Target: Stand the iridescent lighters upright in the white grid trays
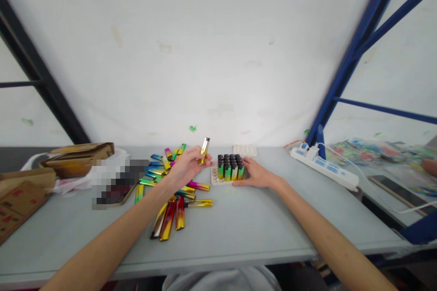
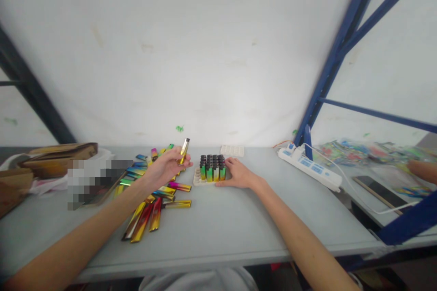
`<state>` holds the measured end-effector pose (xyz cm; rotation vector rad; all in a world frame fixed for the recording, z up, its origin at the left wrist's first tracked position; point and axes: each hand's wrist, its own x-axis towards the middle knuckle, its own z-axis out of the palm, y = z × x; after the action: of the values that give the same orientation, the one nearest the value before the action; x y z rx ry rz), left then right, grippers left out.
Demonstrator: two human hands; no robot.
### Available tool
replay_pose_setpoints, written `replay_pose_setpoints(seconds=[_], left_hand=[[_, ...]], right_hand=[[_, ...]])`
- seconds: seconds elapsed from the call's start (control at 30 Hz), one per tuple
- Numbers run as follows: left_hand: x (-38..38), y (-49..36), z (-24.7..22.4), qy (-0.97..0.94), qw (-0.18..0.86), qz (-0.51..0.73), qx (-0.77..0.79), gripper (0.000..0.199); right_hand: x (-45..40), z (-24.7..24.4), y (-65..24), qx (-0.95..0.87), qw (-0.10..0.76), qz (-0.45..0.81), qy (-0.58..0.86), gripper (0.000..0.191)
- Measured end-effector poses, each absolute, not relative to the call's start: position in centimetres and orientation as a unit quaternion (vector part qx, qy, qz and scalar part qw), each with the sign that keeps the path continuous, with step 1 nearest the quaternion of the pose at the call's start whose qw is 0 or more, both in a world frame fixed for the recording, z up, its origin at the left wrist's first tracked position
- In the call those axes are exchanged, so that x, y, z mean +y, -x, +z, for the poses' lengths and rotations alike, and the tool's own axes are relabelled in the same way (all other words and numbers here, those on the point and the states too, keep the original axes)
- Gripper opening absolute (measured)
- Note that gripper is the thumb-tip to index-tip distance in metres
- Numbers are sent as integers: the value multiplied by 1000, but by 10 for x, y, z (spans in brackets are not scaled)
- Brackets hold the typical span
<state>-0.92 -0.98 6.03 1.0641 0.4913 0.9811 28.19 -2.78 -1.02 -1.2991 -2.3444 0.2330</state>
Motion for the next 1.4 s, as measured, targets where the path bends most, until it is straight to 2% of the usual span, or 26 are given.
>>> replay_pose_setpoints(seconds=[0.1, 0.2, 0.37, 0.43, 0.57, 0.73, 0.9, 1.07, 1.2, 1.4], left_hand=[[-10, 7, 59, -501, 712, 436, 227, 26], [-11, 5, 58, -521, 710, 417, 226, 41], [-10, 0, 54, -525, 700, 409, 259, 18], [-10, -3, 52, -526, 686, 418, 280, 20], [-8, -7, 47, -589, 617, 416, 316, 39], [-2, -5, 39, -657, 515, 411, 367, 50], [3, 0, 33, -702, 392, 420, 420, 47], [2, 3, 33, -730, 328, 421, 427, 37], [-1, 2, 37, -730, 344, 429, 406, 38], [-4, -3, 40, -712, 464, 395, 347, 46]], right_hand=[[-28, -10, -282, -850, 208, 84, 477, 88], [-28, -9, -282, -849, 211, 88, 477, 87], [-29, -8, -281, -845, 209, 92, 485, 86], [-30, -8, -280, -844, 208, 91, 485, 84], [-30, -7, -280, -848, 214, 87, 477, 79], [-30, -6, -280, -851, 210, 86, 473, 78], [-30, -5, -280, -853, 207, 87, 472, 78], [-30, -5, -280, -850, 205, 90, 476, 80], [-30, -6, -280, -849, 200, 84, 482, 83], [-29, -8, -281, -852, 196, 79, 480, 85]])
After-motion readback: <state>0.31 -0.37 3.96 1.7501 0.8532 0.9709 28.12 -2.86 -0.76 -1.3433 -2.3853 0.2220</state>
